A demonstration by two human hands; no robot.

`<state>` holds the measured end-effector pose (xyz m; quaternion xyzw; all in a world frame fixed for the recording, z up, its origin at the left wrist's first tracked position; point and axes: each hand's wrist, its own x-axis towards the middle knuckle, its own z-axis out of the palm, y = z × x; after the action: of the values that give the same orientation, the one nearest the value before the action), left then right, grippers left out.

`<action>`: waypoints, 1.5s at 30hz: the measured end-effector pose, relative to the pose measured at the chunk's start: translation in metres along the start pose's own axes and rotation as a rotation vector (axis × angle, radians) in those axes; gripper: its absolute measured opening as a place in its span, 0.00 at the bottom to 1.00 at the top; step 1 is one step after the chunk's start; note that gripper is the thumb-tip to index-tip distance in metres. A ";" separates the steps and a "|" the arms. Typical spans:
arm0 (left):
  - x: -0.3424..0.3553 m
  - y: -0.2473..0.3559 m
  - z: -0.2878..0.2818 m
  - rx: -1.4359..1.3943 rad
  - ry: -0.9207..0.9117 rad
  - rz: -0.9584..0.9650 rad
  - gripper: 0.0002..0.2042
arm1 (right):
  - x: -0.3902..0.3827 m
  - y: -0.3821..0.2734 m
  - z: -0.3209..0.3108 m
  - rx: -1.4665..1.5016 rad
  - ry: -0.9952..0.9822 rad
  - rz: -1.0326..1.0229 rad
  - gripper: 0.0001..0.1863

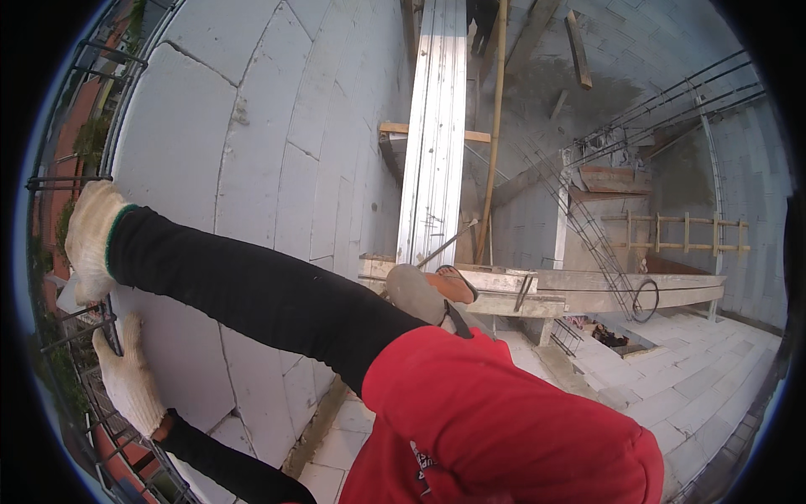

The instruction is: The person walks along a narrow wooden plank on scaffolding and picks up a large white concrete block. They position the block against a metal railing and secure it by tying a wire around the block and the railing structure.

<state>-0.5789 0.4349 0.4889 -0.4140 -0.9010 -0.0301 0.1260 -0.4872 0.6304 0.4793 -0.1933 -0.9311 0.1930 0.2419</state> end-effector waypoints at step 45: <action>0.081 0.410 0.091 -1.009 0.108 0.801 0.28 | -0.508 0.331 0.067 0.387 0.196 1.540 0.37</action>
<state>-0.3387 0.7782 0.4011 -0.7244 -0.5441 -0.4216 -0.0374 -0.0236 0.6643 0.0839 -0.7525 -0.4605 0.4462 0.1505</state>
